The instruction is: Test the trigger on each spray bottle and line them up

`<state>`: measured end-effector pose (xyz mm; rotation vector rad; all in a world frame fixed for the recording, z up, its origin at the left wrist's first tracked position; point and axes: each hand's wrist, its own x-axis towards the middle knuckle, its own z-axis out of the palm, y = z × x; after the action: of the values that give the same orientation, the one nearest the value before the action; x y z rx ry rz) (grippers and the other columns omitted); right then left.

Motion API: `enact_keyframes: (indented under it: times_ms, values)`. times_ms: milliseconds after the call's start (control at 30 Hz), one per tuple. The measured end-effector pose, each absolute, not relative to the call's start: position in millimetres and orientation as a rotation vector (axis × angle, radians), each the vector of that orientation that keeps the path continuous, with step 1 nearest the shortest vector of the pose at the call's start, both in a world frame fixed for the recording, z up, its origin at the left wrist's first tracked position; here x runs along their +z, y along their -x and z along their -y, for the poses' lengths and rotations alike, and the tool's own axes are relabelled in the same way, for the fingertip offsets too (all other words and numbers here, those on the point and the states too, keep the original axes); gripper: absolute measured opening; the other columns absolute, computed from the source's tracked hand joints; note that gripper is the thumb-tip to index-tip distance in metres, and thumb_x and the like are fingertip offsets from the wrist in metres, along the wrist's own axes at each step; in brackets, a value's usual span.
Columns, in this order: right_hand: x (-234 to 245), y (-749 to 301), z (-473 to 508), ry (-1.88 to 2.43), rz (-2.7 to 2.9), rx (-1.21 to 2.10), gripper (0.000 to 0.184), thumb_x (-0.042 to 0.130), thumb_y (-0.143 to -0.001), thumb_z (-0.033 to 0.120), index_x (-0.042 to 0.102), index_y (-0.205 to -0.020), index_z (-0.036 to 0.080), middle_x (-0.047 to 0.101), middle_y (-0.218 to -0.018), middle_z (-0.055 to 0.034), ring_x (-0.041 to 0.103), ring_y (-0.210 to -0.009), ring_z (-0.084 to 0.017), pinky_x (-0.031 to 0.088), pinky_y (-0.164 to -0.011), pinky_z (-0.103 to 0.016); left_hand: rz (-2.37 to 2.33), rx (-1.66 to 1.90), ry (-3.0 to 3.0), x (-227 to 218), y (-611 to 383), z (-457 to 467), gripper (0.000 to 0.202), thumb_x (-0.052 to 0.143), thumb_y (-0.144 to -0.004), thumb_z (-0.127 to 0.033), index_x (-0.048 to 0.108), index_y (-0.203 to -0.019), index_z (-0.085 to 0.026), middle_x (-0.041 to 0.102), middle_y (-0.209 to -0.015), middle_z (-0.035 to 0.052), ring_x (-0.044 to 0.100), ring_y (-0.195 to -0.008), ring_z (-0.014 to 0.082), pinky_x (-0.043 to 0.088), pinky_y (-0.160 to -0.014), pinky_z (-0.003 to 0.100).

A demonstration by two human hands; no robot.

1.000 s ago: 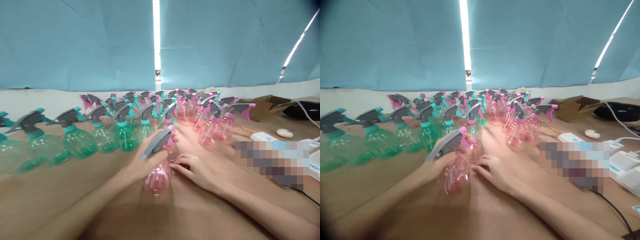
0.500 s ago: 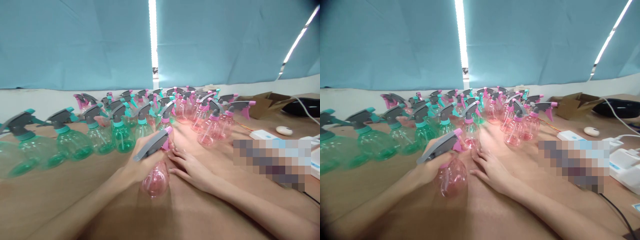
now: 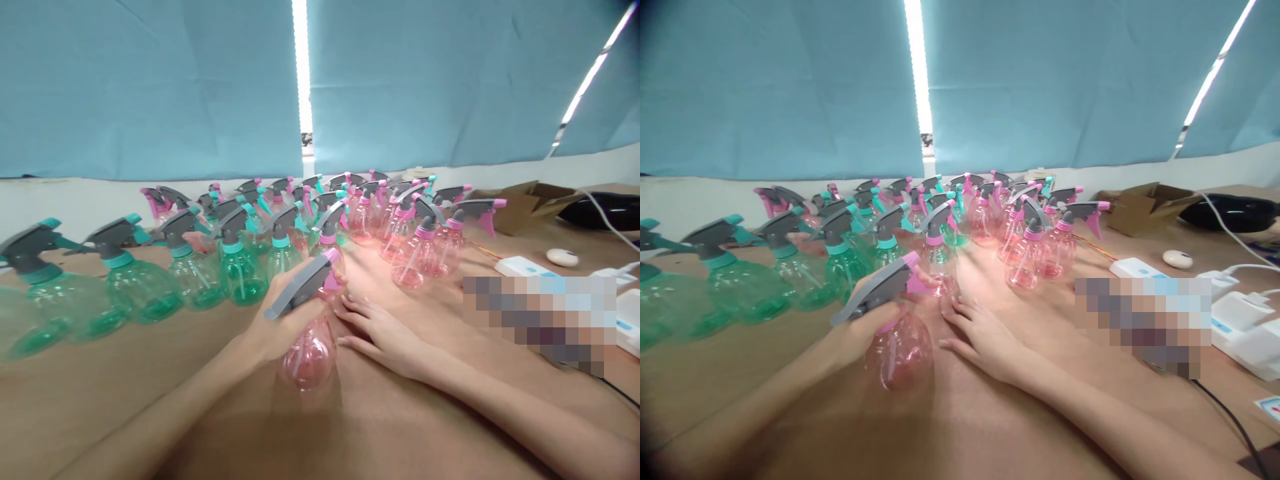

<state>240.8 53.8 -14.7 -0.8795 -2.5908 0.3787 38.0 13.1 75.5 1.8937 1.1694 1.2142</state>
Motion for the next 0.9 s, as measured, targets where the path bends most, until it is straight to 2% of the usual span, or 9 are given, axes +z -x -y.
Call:
enact_keyframes:
  times_ms: [100, 200, 300, 633, 900]
  values:
    - [-15.6, -241.0, -54.3, 0.880, 2.592, 0.388, 0.057, 0.045, -0.094, 0.052, 0.049, -0.137, 0.014, 0.047, -0.143, -0.0153, 0.039, -0.135, -0.031, 0.034, -0.110, -0.052, -1.153, 1.262, -1.927, 74.6, -39.3, -12.6, 0.013, 0.049, -0.076, -0.016, 0.057, -0.085, -0.021, 0.052, -0.075, -0.0026, 0.046, -0.066, 0.0128, 0.040, -0.060, 0.026]
    - [-16.4, -241.2, -54.7, 0.876, 2.590, 0.377, 0.057, 0.044, -0.094, 0.052, 0.049, -0.137, 0.014, 0.047, -0.143, -0.0151, 0.039, -0.135, -0.031, 0.034, -0.110, -0.052, -1.173, 1.302, -1.965, 74.2, -40.1, -12.1, 0.008, 0.048, -0.075, -0.015, 0.052, -0.077, -0.021, 0.040, -0.068, -0.0042, 0.037, -0.060, 0.0114, 0.032, -0.054, 0.025]
    - [-15.5, -241.3, -54.5, 0.877, 2.606, 0.361, 0.059, 0.043, -0.094, 0.053, 0.048, -0.138, 0.013, 0.045, -0.145, -0.0153, 0.038, -0.136, -0.031, 0.034, -0.110, -0.051, -1.170, 1.312, -1.969, 73.2, -39.8, -12.9, 0.008, 0.048, -0.075, -0.014, 0.046, -0.072, -0.021, 0.036, -0.066, -0.0045, 0.033, -0.058, 0.0110, 0.029, -0.053, 0.026]
    - [-13.7, -241.1, -55.0, 0.861, 2.613, 0.356, 0.058, 0.042, -0.095, 0.052, 0.047, -0.138, 0.014, 0.047, -0.143, -0.0146, 0.039, -0.135, -0.029, 0.035, -0.110, -0.048, -1.074, 1.323, -1.984, 69.9, -37.8, -15.7, 0.014, 0.048, -0.075, -0.008, 0.050, -0.078, -0.022, 0.038, -0.061, -0.0056, 0.032, -0.052, 0.0099, 0.028, -0.050, 0.026]
    - [-15.1, -241.6, -55.1, 0.851, 2.602, 0.371, 0.058, 0.044, -0.094, 0.051, 0.047, -0.139, 0.014, 0.048, -0.142, -0.0149, 0.039, -0.135, -0.029, 0.033, -0.111, -0.048, -1.072, 1.293, -1.972, 69.5, -38.0, -15.6, 0.020, 0.047, -0.077, -0.009, 0.054, -0.089, -0.023, 0.041, -0.065, -0.0062, 0.032, -0.057, 0.0097, 0.028, -0.054, 0.025]
